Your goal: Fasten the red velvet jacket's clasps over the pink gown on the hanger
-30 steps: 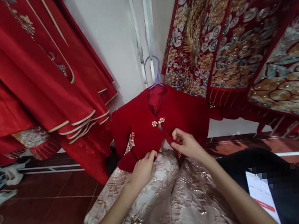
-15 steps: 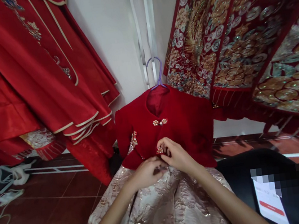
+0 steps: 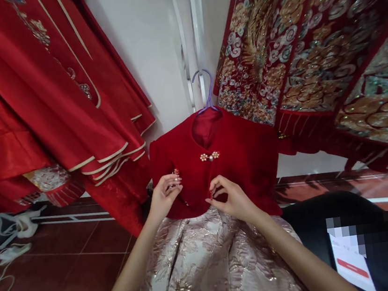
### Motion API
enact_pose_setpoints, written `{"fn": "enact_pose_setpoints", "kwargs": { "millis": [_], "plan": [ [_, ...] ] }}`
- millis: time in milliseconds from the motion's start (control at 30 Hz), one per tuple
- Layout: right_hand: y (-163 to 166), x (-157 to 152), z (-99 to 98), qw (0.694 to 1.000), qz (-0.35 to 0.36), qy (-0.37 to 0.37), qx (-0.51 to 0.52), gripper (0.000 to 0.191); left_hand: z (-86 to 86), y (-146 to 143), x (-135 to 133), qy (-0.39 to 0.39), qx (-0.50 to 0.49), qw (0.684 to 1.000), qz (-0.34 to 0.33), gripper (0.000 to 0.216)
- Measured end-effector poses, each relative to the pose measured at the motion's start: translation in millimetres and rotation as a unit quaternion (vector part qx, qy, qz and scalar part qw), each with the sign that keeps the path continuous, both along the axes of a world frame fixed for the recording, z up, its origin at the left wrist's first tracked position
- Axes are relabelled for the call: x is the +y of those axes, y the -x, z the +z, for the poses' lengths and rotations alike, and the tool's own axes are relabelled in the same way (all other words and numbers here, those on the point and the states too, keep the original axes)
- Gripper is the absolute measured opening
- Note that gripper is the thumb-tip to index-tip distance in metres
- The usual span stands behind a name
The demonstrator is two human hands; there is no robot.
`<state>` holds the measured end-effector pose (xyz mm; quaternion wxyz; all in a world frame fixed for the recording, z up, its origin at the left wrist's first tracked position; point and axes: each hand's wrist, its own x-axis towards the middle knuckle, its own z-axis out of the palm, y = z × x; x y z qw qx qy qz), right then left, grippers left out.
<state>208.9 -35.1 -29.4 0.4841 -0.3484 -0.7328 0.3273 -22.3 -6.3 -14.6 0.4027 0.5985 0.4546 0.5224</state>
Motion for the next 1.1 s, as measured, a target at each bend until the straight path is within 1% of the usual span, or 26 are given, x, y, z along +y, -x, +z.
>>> {"fn": "enact_pose_setpoints", "kwargs": {
  "millis": [133, 267, 400, 533, 667, 800, 933, 1100],
  "plan": [
    [5, 4, 5.7, 0.998, -0.031, 0.034, 0.035, 0.027, 5.1, 0, -1, 0.015, -0.021, 1.000, -0.013, 0.039],
    [22, 18, 19.7, 0.996, -0.077, -0.011, 0.050, 0.026, 9.2, 1, -2, 0.021, -0.023, 0.999, -0.024, 0.044],
    [47, 39, 27.4, 0.994, -0.083, -0.045, 0.052, 0.017, 8.9, -3, -3, 0.021, -0.037, 0.999, -0.014, 0.049],
    [63, 52, 23.7, 0.993, -0.095, -0.067, 0.038, 0.009, 6.5, -8, -2, 0.021, -0.059, 0.998, 0.010, 0.050],
    [69, 56, 19.1, 0.991, -0.102, -0.084, 0.026, 0.006, 5.4, -15, 2, 0.011, -0.074, 0.996, 0.042, 0.045],
    [68, 54, 18.9, 0.991, -0.093, -0.088, 0.031, 0.011, 7.6, -18, 8, 0.001, -0.069, 0.994, 0.083, 0.037],
    [65, 53, 19.9, 0.993, -0.080, -0.078, 0.045, 0.015, 10.7, -16, 13, -0.002, -0.058, 0.995, 0.078, 0.035],
    [67, 56, 15.6, 0.990, -0.110, -0.084, 0.042, 0.015, 9.5, -12, 23, -0.001, -0.041, 0.997, 0.065, 0.032]
  ]
}}
